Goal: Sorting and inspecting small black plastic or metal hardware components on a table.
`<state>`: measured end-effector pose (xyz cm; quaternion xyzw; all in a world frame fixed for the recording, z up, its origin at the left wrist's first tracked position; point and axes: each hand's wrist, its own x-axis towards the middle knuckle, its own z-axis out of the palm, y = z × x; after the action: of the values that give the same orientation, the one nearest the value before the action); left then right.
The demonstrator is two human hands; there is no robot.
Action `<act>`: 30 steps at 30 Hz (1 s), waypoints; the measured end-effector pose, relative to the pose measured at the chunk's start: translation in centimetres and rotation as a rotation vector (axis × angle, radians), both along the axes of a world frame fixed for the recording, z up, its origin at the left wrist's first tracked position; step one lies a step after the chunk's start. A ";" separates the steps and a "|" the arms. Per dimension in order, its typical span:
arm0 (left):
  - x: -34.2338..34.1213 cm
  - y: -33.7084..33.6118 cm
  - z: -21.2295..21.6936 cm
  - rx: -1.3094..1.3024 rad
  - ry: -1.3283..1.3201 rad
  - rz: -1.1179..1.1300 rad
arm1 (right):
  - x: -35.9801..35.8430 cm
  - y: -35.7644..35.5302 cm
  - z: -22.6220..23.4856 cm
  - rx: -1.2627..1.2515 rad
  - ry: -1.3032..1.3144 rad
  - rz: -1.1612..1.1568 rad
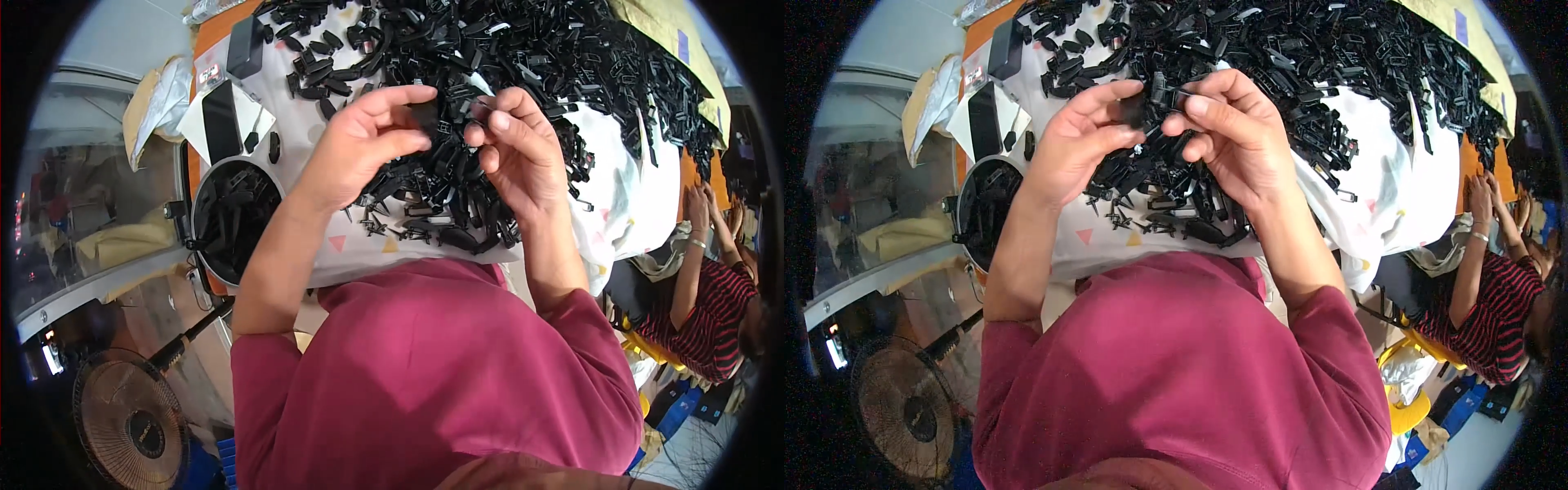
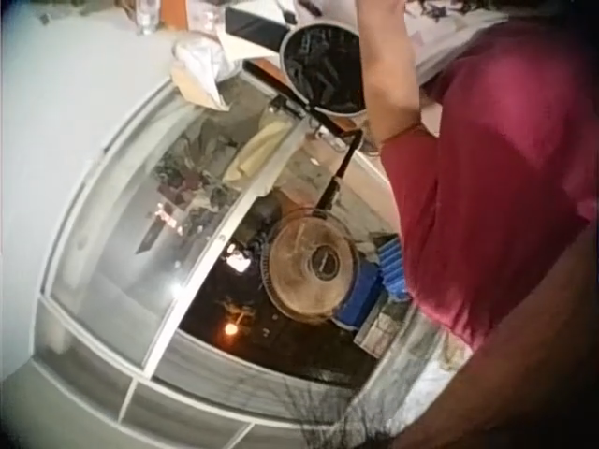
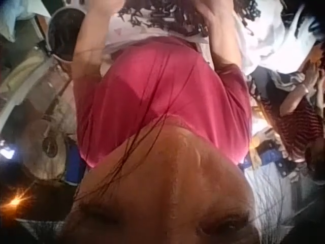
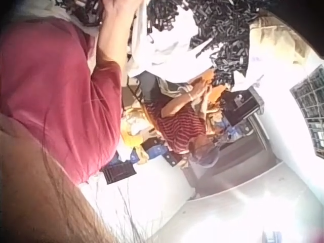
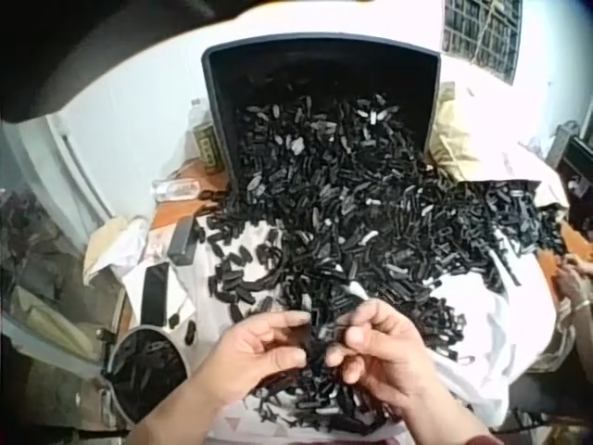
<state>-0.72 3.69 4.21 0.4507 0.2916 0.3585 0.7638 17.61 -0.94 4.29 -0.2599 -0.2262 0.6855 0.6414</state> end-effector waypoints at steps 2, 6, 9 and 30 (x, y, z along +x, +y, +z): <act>0.3 -0.2 0.1 0.192 0.101 -0.045 | -0.1 0.0 0.6 -0.057 -0.037 0.084; 0.5 -0.5 0.2 0.251 0.248 0.005 | -0.6 0.0 0.0 -0.136 -0.255 0.085; 1.0 -0.9 -0.9 0.176 0.057 -0.001 | -0.7 0.4 -1.0 -0.145 -0.217 0.077; 3.2 0.0 0.6 0.929 0.462 0.173 | 2.6 -0.4 0.3 -0.116 -0.195 0.013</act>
<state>2.51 3.71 4.85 0.7835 0.2989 0.4029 0.3667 20.19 -1.32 4.60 -0.3606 -0.2494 0.6730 0.5956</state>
